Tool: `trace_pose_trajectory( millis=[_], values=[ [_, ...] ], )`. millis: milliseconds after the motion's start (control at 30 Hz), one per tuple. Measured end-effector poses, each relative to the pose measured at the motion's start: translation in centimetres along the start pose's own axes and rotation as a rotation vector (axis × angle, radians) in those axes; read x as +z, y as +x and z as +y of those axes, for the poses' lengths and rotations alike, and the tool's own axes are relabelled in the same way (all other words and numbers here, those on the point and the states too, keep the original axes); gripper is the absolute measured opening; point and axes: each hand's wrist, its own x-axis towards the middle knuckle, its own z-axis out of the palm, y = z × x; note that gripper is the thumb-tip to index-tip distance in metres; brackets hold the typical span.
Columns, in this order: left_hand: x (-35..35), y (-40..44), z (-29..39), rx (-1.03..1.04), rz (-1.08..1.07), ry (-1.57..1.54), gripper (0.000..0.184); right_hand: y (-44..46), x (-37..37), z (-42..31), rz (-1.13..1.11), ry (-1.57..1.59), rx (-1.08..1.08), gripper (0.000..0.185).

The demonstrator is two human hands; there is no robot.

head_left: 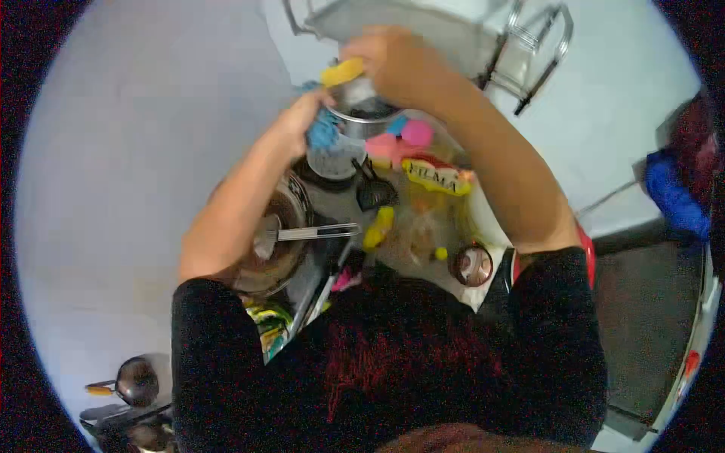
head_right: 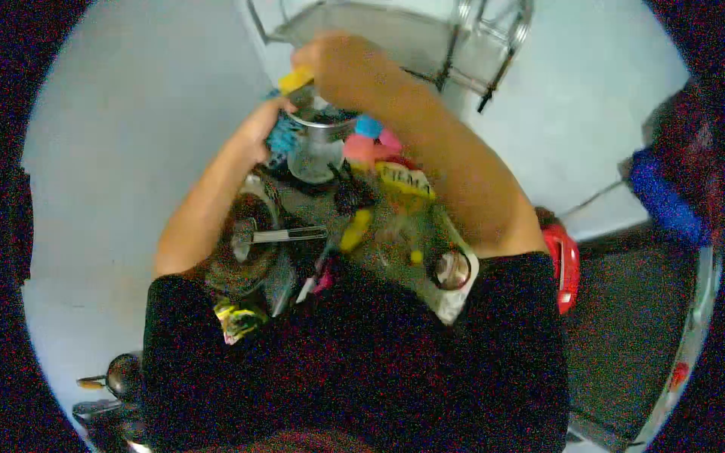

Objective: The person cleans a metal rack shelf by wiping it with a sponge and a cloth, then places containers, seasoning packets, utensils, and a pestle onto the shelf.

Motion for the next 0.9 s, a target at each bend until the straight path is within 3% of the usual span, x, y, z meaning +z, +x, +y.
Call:
trace_pose_trajectory(
  millis=[133, 267, 433, 533, 567, 633, 767, 867, 900],
  values=[
    [0.2, -2.6, -2.4, 0.021, 0.010, -0.020, 0.013, -3.8, 2.4, 0.5, -0.078, 0.131, -0.085, 0.024],
    [2.4, -7.9, -2.5, 0.006, 0.090, 0.127, 0.016, -7.9, 2.1, 0.6, 0.056, 0.124, 0.239, 0.025],
    [4.7, -9.8, -4.5, -0.040, 0.032, 0.139, 0.017, -15.2, -7.3, -2.1, 0.172, 0.335, 0.357, 0.022],
    [8.1, -10.7, -6.1, -0.078, 0.017, 0.152, 0.018, -21.9, -8.8, -2.8, 0.053, 0.551, 0.827, 0.033],
    [9.3, -10.9, -6.6, -0.092, -0.035, 0.150, 0.019, -24.4, -9.5, -3.0, 0.058, 0.536, 0.850, 0.033],
    [11.8, -11.2, -7.7, -0.113, -0.136, 0.146, 0.022, -29.3, -10.8, -3.7, -0.148, 0.845, 1.039, 0.049],
    [17.1, -10.7, -11.3, -0.229, -0.285, 0.175, 0.026, -36.2, -13.7, -8.5, 0.049, 1.089, 1.276, 0.062],
    [21.6, -9.1, -15.2, -0.197, -0.431, 0.203, 0.031, -42.1, -14.3, -11.3, 0.280, 1.088, 1.348, 0.065],
    [23.2, -8.4, -16.9, -0.068, -0.517, 0.386, 0.031, -43.7, -14.4, -12.0, 0.304, 1.084, 1.356, 0.065]
  ],
)
